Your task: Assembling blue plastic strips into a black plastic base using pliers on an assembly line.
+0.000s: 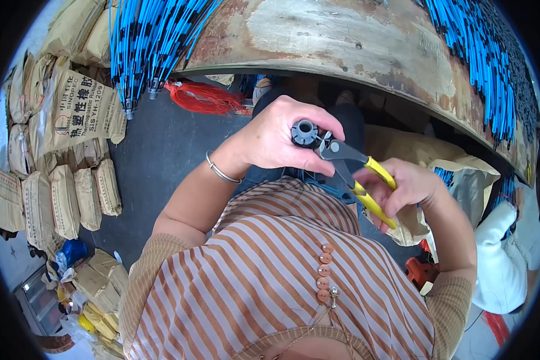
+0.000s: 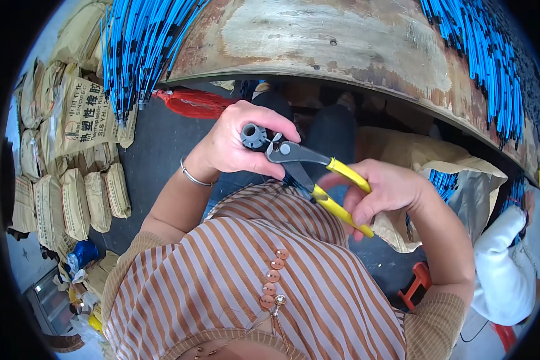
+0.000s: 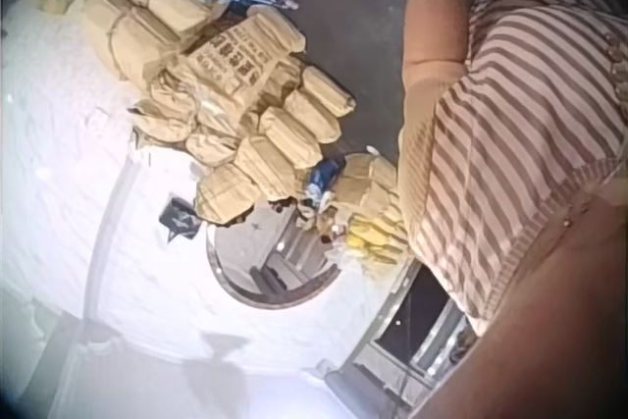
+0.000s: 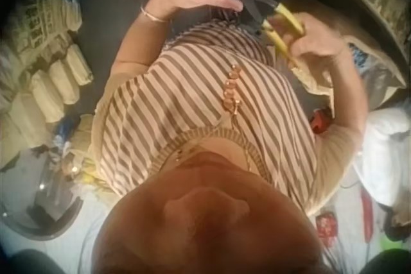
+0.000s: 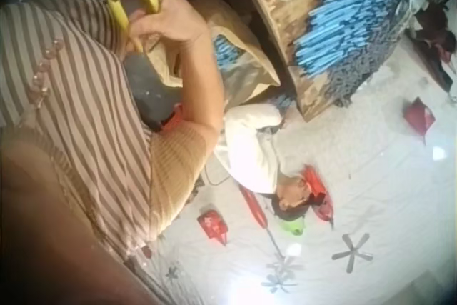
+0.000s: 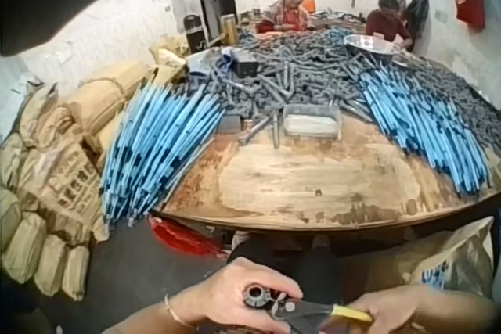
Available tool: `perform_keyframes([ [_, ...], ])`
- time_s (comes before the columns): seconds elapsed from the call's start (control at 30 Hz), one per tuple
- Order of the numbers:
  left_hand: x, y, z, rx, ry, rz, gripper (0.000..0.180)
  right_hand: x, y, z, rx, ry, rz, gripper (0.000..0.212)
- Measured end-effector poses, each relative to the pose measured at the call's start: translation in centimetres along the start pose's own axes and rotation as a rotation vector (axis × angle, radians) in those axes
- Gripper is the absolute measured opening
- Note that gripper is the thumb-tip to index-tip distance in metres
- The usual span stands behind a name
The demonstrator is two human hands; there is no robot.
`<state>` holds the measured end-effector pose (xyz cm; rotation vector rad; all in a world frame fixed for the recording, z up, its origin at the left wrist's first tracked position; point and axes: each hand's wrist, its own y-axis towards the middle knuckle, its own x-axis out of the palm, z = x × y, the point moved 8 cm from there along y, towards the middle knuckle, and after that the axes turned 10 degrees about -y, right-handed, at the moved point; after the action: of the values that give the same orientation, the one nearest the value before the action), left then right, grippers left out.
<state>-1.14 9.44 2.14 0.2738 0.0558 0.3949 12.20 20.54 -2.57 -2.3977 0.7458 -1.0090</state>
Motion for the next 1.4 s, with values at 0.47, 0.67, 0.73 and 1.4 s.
perform_keyframes([
  [0.47, -0.5, -0.2, -0.4, -0.130, 0.087, 0.182, 0.031, 0.6, -4.0, -6.8, -0.168, -1.297, 0.881, 0.072],
  [0.67, -0.7, -0.3, -0.3, -0.111, 0.092, 0.185, 0.029, -0.3, -2.4, -5.8, -0.247, -1.061, 0.942, 0.046],
  [0.73, -0.8, -0.3, -0.2, -0.099, 0.089, 0.200, 0.028, -0.5, -1.5, -5.1, -0.280, -1.064, 0.988, 0.040],
  [1.4, -1.0, -0.3, -0.7, -0.155, 0.104, 0.216, 0.022, -1.4, -3.8, -6.8, 0.173, -0.732, 0.792, 0.013],
])
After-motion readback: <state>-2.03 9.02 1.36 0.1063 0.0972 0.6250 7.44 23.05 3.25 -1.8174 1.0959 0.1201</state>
